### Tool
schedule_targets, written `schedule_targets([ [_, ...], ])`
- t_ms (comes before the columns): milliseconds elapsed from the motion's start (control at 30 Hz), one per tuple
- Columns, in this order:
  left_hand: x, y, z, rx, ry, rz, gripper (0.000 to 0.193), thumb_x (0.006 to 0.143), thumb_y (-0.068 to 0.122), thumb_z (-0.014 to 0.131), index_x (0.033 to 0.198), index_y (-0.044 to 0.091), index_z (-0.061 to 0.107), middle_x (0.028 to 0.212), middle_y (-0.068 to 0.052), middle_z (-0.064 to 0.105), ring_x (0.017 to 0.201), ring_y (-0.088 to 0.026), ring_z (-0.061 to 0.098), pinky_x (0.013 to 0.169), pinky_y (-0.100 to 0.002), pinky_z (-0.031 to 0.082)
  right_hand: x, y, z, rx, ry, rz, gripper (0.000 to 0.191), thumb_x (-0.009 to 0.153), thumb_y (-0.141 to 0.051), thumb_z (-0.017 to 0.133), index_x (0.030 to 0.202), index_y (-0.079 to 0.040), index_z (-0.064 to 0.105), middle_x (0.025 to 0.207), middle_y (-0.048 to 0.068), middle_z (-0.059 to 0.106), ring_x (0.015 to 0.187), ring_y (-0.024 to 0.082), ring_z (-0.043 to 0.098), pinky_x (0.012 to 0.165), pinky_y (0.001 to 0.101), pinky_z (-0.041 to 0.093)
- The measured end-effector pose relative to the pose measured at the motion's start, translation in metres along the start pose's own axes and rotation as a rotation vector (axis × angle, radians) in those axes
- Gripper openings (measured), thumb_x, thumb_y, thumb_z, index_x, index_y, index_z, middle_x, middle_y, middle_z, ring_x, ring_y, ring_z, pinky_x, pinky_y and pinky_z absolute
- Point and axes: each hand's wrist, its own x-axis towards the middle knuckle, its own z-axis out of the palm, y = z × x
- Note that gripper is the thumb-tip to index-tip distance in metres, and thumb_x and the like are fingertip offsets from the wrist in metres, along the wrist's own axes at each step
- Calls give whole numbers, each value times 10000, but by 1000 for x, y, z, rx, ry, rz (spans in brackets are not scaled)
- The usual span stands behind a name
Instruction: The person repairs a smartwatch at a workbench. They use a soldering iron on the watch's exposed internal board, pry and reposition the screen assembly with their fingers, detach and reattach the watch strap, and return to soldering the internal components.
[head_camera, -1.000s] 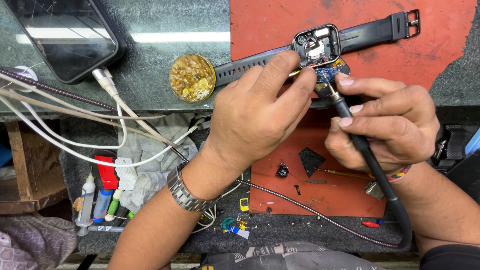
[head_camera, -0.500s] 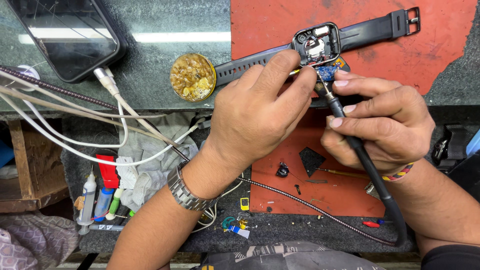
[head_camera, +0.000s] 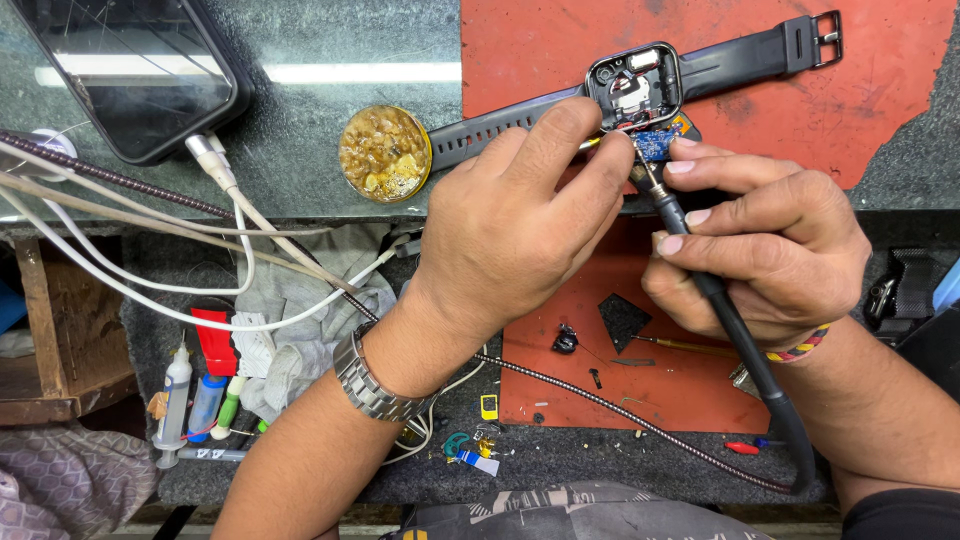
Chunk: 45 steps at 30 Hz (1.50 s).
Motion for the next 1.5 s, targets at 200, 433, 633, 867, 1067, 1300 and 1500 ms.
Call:
schedule_targets([
  [200, 0, 0, 0, -12, 7, -5, 276, 992, 164, 778, 1236, 100, 665, 1228, -38, 578, 864, -162, 630, 708, -294, 540, 0, 0, 0, -3, 5, 6, 199, 746, -11, 868, 813, -14, 681, 868, 113, 573, 990, 356, 711, 947, 553, 581],
  [433, 1, 0, 0, -1, 13, 1, 278, 972, 157, 782, 1220, 96, 670, 1248, -44, 582, 861, -171, 625, 697, -295, 537, 2, -1, 0, 2, -1, 7, 204, 742, -27, 869, 818, -16, 681, 870, 112, 580, 989, 353, 707, 947, 551, 579],
  [633, 2, 1, -1, -5, 8, -9, 276, 964, 153, 781, 1211, 94, 673, 1237, -46, 585, 882, -181, 632, 709, -299, 542, 3, -1, 1, -2, 2, 11, 205, 733, -27, 869, 826, -14, 687, 869, 112, 578, 989, 354, 709, 947, 543, 579],
  [867, 2, 1, -1, -6, 18, -9, 268, 954, 148, 785, 1194, 94, 679, 1232, -51, 587, 898, -189, 636, 715, -304, 547, 6, -3, 2, -20, 6, 14, 201, 711, 13, 856, 821, -9, 689, 859, 110, 572, 987, 354, 713, 949, 527, 579],
  [1067, 1, 1, 0, -16, 5, -17, 254, 966, 135, 762, 1198, 90, 669, 1232, -45, 581, 897, -177, 637, 735, -300, 546, 6, -4, 3, -9, 10, 18, 202, 710, 15, 855, 818, -9, 686, 858, 106, 574, 983, 351, 713, 952, 530, 578],
  [1300, 2, 0, 0, -1, 18, -4, 271, 962, 148, 785, 1201, 92, 671, 1234, -47, 582, 906, -184, 638, 713, -298, 545, 6, -2, 2, -18, 0, 19, 199, 716, -4, 859, 820, -9, 690, 858, 106, 576, 981, 351, 713, 951, 535, 577],
  [1500, 3, 1, -1, -13, 15, -7, 275, 962, 156, 788, 1201, 89, 669, 1229, -50, 582, 905, -187, 638, 715, -302, 546, 6, -3, 0, -13, 8, 14, 193, 732, -15, 854, 816, -13, 680, 859, 106, 564, 979, 356, 710, 939, 532, 583],
])
